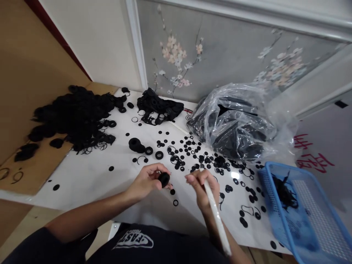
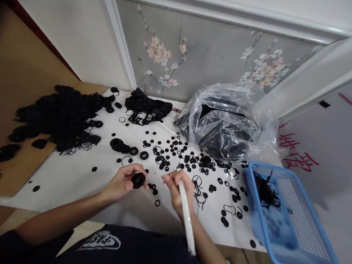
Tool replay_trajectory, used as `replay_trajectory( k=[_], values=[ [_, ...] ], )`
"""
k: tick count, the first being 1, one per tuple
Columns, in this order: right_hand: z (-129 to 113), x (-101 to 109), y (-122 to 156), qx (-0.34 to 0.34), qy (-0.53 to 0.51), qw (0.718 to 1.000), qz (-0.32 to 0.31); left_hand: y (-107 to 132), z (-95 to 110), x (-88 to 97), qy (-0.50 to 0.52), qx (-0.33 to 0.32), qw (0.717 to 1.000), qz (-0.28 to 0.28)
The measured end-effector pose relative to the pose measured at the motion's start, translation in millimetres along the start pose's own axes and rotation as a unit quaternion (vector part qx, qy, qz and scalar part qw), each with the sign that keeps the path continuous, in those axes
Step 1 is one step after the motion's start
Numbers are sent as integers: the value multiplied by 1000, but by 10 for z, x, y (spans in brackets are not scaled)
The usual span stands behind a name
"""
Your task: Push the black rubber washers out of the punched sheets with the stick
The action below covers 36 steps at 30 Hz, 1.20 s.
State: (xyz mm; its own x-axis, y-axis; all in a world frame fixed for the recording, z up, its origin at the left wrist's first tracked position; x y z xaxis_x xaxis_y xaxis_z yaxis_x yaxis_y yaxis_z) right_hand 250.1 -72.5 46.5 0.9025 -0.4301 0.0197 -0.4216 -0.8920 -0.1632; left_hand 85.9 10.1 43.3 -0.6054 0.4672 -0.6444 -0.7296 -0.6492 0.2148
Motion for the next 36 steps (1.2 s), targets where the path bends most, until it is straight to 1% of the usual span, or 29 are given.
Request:
replay_trajectory(
  k=[2,5,6,7,8,9,10,11,12,15,16,17,19,21,22,23,24,25,26,27,28,30,31,32,33,34,35,36],
  values=[
    [70,206,-76,-15,-32,997,65,-5,38,-31,15,-1,1000,-5],
    [230,561,-154,-68,-64,979,179,-17,91,-83,27,-1,1000,-11],
    [270,666,-163,-83,-40,974,208,-22,108,-102,33,-1,999,-15],
    [299,746,-169,-98,13,972,215,-29,125,-122,40,-1,999,-20],
    [322,798,-171,-118,91,969,198,-37,144,-142,47,-1,999,-27],
    [345,823,-170,-138,180,960,163,-45,164,-163,54,-1,998,-33],
    [364,825,-165,-149,267,945,116,-54,185,-184,58,-1,998,-40],
    [379,813,-158,-146,342,926,71,-64,208,-206,61,-1,997,-45],
    [384,796,-153,-126,400,907,38,-74,233,-228,63,-2,997,-48],
    [350,742,-170,-22,496,868,-15,-105,302,-301,67,-2,996,-53],
    [339,734,-190,-7,517,855,-33,-113,322,-326,69,-2,996,-55],
    [330,734,-219,-10,539,840,-51,-120,343,-347,68,-4,996,-57],
    [302,736,-295,-57,592,800,-82,-130,393,-368,59,-22,996,-55],
    [236,686,-375,-112,641,754,-90,-134,462,-339,37,-63,997,-37],
    [189,609,-412,-119,654,742,-87,-134,502,-302,23,-89,996,-18],
    [142,486,-443,-108,655,743,-87,-131,541,-252,8,-114,993,5],
    [99,321,-468,-77,642,758,-87,-126,577,-192,-7,-137,990,32],
    [67,116,-485,-28,619,779,-98,-119,610,-125,-21,-156,986,60],
    [65,-118,-488,23,587,797,-139,-108,637,-57,-30,-171,981,86],
    [84,-355,-482,70,551,809,-193,-96,657,5,-35,-180,978,103],
    [115,-554,-483,99,528,812,-226,-81,671,59,-35,-185,976,112],
    [187,-810,-529,114,514,819,-227,-35,689,132,-30,-189,976,108],
    [207,-882,-561,117,498,831,-220,1,700,153,-36,-194,975,103],
    [212,-916,-593,109,463,853,-213,45,716,164,-55,-206,972,98],
    [203,-924,-618,89,404,885,-213,95,736,163,-89,-221,966,96],
    [182,-918,-632,58,317,920,-224,147,760,149,-136,-241,956,95],
    [146,-908,-629,18,210,947,-243,196,784,123,-191,-262,941,94],
    [94,-901,-609,-25,97,958,-268,238,805,88,-251,-279,922,93]
  ],
)
Point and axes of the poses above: each hand's wrist, its own y-axis away from the middle knuckle, its own x-axis out of the back of the hand, z = x × y, the point moved 4 cm from there along -y, towards the middle knuckle, and after that the axes turned 12 degrees about y, right-handed, at the moved point
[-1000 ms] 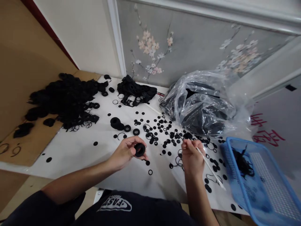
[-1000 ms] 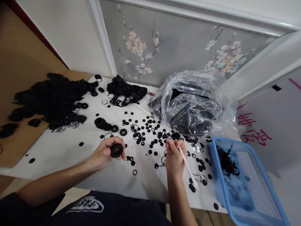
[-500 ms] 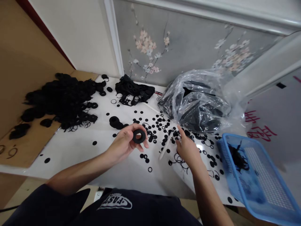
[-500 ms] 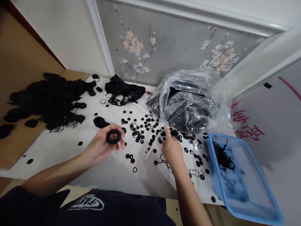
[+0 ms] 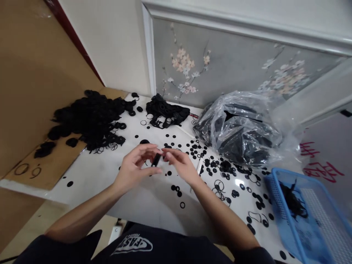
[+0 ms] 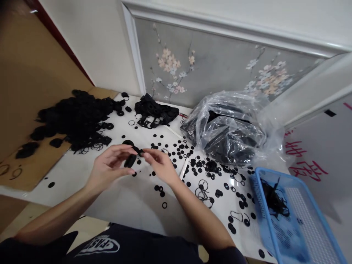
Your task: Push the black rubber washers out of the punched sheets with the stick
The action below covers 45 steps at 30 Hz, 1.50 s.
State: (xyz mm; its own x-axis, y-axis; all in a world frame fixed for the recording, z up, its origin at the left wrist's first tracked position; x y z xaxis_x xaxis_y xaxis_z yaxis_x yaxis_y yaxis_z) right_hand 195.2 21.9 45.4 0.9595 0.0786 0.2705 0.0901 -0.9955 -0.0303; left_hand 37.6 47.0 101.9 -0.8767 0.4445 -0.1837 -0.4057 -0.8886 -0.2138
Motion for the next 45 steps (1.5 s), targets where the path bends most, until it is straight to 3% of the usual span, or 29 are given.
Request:
replay_trajectory(
  k=[2,5,11,18,25,32,36,38,42,45],
  values=[
    [-144,-14,84,-4,-191,980,-62,26,91,-47,-112,-43,992,-23],
    [-350,-19,221,6,-313,946,-84,8,208,-170,-224,-110,966,-70],
    [-474,166,397,12,-347,938,-20,-88,454,-408,-206,-211,932,-212],
    [-545,394,504,25,-320,947,-1,-161,750,-602,-285,-303,863,-287],
    [-541,490,550,45,-303,952,23,-204,853,-855,-315,-292,839,-335],
    [-458,543,611,42,-303,952,27,-232,779,-963,-364,-201,822,-389],
    [-401,541,635,32,-297,954,33,-282,707,-950,-344,-97,846,-396],
    [-374,535,639,30,-294,955,35,-292,680,-962,-339,-76,852,-393],
    [-370,563,638,38,-277,959,55,-235,669,-1052,-354,-184,826,-399],
    [-422,628,640,52,-277,956,82,-202,681,-1062,-350,-279,827,-341]
  ],
)
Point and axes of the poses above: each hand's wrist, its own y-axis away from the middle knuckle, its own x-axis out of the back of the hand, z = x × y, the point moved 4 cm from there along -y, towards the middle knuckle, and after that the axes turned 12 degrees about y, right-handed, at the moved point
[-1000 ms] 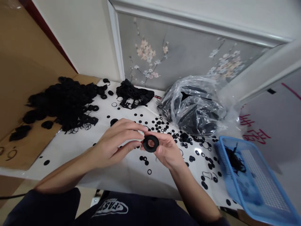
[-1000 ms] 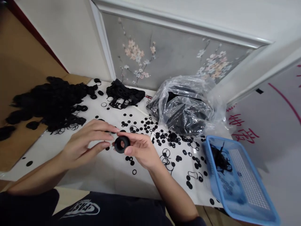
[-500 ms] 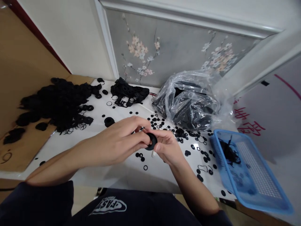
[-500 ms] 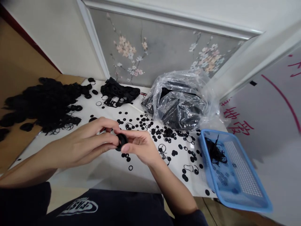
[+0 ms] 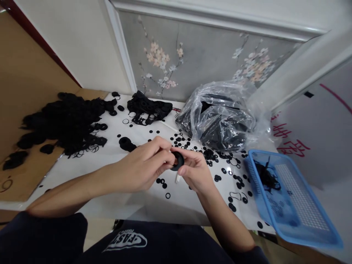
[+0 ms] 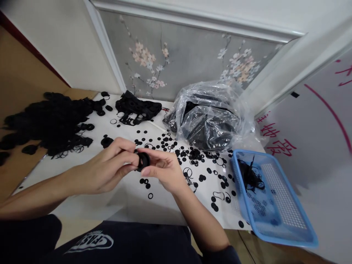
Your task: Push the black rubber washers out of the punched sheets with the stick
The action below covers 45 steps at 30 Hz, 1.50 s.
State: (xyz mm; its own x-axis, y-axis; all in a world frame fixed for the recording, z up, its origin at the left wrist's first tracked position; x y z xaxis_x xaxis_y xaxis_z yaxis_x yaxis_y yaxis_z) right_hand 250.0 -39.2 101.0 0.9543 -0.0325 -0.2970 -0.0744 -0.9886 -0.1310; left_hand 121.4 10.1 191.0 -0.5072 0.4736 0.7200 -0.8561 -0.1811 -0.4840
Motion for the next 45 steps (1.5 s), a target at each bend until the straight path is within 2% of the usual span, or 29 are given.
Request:
replay_trajectory(
  k=[3,5,9,14,16,18,21,25,28,34,40,45],
  values=[
    [-75,20,-13,6,-10,1000,13,23,-4,29,-11,-23,997,68],
    [-100,29,-22,4,-12,1000,16,20,-12,43,-11,-24,997,78],
    [-99,42,-43,4,2,1000,12,-46,17,48,-6,-18,998,58],
    [-90,42,-79,21,1,1000,8,-141,53,34,-15,33,999,7],
    [-92,42,-95,30,-4,999,15,-149,47,17,-8,45,999,3],
    [-99,43,-109,41,-2,999,27,-138,26,-7,23,61,998,26],
    [-121,45,-119,69,20,996,52,-100,-19,-57,94,116,984,94],
    [-162,41,-101,118,68,987,87,-54,-50,-125,190,192,946,181],
    [-197,39,-69,153,108,976,112,-33,-91,-187,259,243,913,203],
    [-205,50,9,200,209,944,157,20,-171,-319,341,274,875,209],
    [-171,73,41,223,282,913,191,28,-221,-403,371,275,870,172],
    [-167,31,50,221,281,914,191,58,-294,-437,400,275,867,113]
  ],
)
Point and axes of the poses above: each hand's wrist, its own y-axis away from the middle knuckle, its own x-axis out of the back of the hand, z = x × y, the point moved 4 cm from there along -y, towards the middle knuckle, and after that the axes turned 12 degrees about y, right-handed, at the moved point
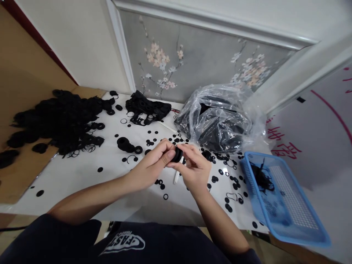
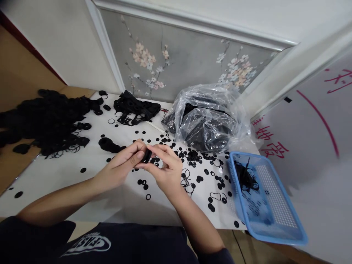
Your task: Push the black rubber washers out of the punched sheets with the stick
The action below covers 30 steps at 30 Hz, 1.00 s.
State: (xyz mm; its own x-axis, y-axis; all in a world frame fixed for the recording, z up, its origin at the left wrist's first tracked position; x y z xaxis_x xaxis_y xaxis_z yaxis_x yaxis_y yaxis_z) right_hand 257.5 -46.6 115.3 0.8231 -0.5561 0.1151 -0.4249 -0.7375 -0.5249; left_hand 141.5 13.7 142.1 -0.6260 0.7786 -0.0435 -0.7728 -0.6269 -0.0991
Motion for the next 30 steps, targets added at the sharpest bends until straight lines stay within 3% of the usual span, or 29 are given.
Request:
replay_trajectory(
  k=[3,7,10,13,16,20,25,30],
  values=[
    [-1,-27,18,-32,-20,999,-8,28,-2,26,4,-11,1000,-15],
    [75,-71,16,-135,-120,983,-28,86,19,44,12,-31,999,-34],
    [132,-116,6,-206,-231,950,-43,105,55,155,81,-80,993,13],
    [130,-159,7,-245,-294,921,-76,108,143,343,113,-183,973,82],
    [89,-186,20,-257,-318,906,-112,109,288,449,14,-282,954,102],
    [51,-198,43,-258,-322,901,-134,104,481,365,-165,-364,915,54],
    [37,-178,56,-233,-300,912,-155,67,596,253,-236,-369,897,56],
    [75,-100,51,-230,-242,932,-141,72,660,170,-288,-373,882,8]
  ],
)
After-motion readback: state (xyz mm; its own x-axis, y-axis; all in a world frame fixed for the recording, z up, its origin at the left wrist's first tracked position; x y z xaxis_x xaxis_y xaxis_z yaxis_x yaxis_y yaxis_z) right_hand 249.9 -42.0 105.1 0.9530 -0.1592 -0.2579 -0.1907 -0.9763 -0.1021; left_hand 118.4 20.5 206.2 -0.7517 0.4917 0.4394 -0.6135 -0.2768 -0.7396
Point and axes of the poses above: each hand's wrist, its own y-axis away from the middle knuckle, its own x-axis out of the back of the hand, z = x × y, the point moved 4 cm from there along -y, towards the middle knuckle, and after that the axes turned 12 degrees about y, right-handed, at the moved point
